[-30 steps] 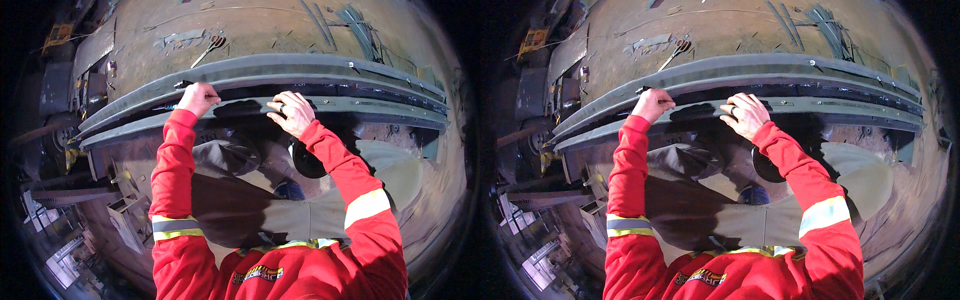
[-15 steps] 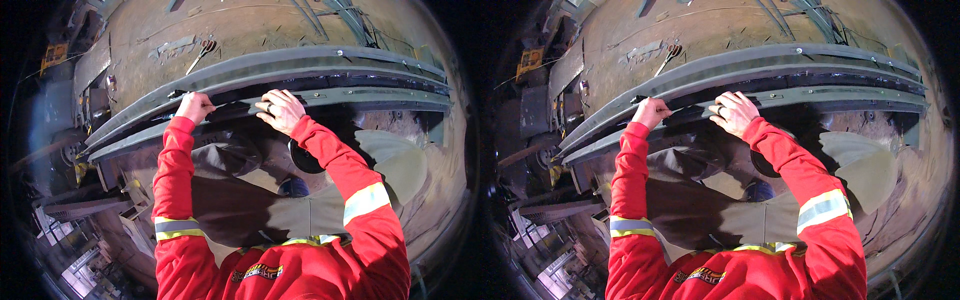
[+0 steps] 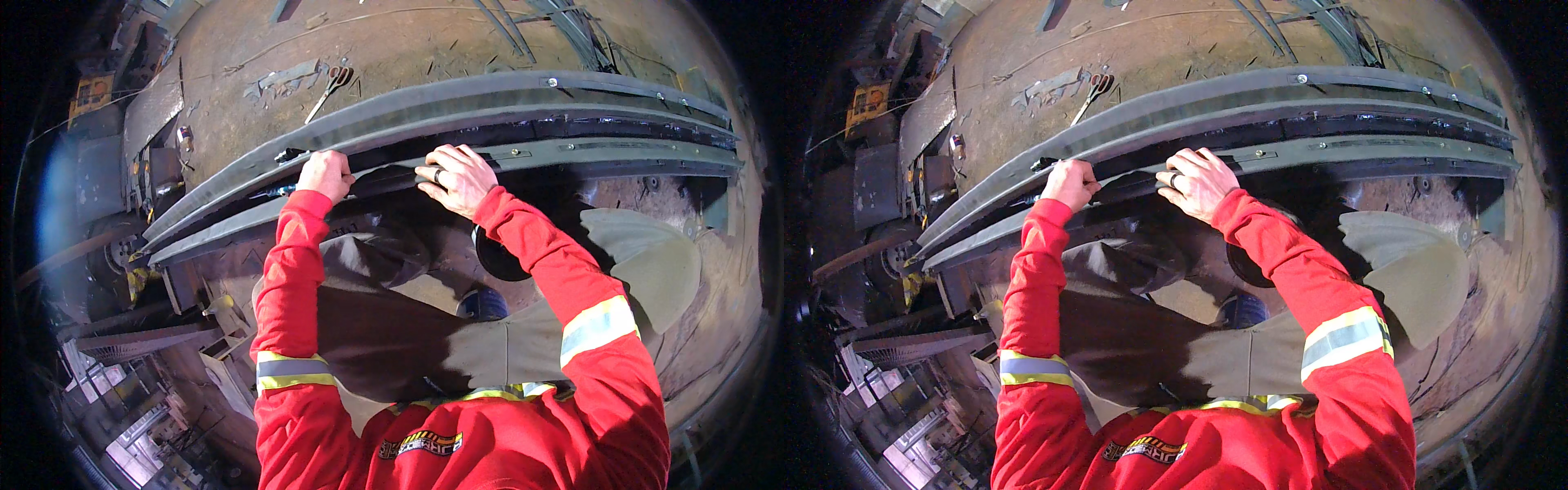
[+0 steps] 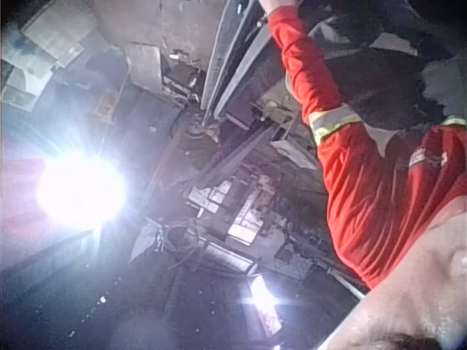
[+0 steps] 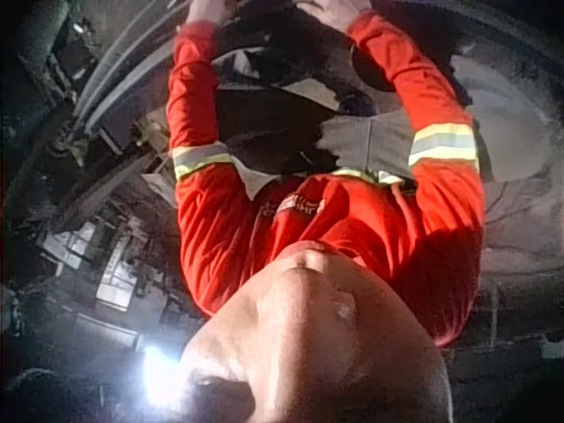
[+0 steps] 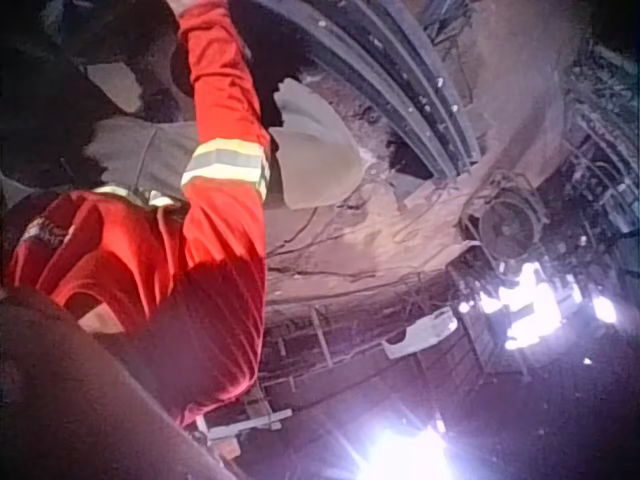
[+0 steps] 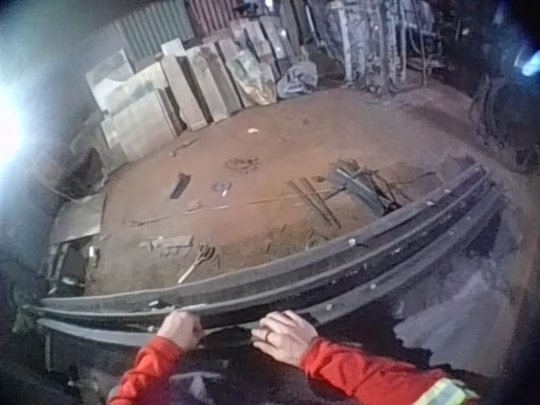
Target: The person assembles a metal frame by hand, inserting and tightening screws into pre-drilled holes along the edges of long metal bars. They use a screwdriver to secure the fasteners and adjust the alignment of the bars to ensure a proper fit.
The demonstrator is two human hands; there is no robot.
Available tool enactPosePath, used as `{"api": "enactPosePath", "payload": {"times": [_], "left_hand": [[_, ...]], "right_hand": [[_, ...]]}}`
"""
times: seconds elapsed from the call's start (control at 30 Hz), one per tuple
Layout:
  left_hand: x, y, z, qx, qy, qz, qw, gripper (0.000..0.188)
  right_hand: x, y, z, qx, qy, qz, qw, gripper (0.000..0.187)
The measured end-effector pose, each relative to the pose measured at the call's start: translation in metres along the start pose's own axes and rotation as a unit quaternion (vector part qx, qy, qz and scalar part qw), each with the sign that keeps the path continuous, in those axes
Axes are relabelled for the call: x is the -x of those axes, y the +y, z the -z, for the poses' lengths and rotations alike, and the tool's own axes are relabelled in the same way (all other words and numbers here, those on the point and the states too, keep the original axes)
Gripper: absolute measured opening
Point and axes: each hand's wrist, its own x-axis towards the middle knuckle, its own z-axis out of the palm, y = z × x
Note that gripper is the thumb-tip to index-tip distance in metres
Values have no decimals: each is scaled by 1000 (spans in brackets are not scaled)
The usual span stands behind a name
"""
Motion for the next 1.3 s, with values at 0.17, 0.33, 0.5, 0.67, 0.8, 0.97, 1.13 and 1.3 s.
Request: {"api": "enactPosePath", "payload": {"times": [0.17,0.33,0.5,0.67,0.8,0.97,1.13,1.3], "left_hand": [[-6,-1,-5,-10,-22,14,1000,14],[-7,-13,-14,48,-11,34,998,17],[5,-18,-27,46,62,50,996,23],[21,-1,-20,50,89,104,989,22],[47,9,-8,44,92,55,993,23],[59,26,-2,-64,10,42,997,66],[58,10,-21,-44,34,39,998,60],[57,5,-34,-11,51,37,998,52]], "right_hand": [[0,0,0,-2,-1,4,1000,23],[2,1,1,-1,-7,3,1000,24],[3,3,-2,11,-25,0,1000,25],[5,5,-1,20,-32,-5,999,25],[5,4,-3,29,-32,-4,999,27],[7,6,-6,42,-41,-2,998,30],[5,4,-8,52,-60,-7,997,31],[5,4,-9,57,-64,-8,996,31]]}}
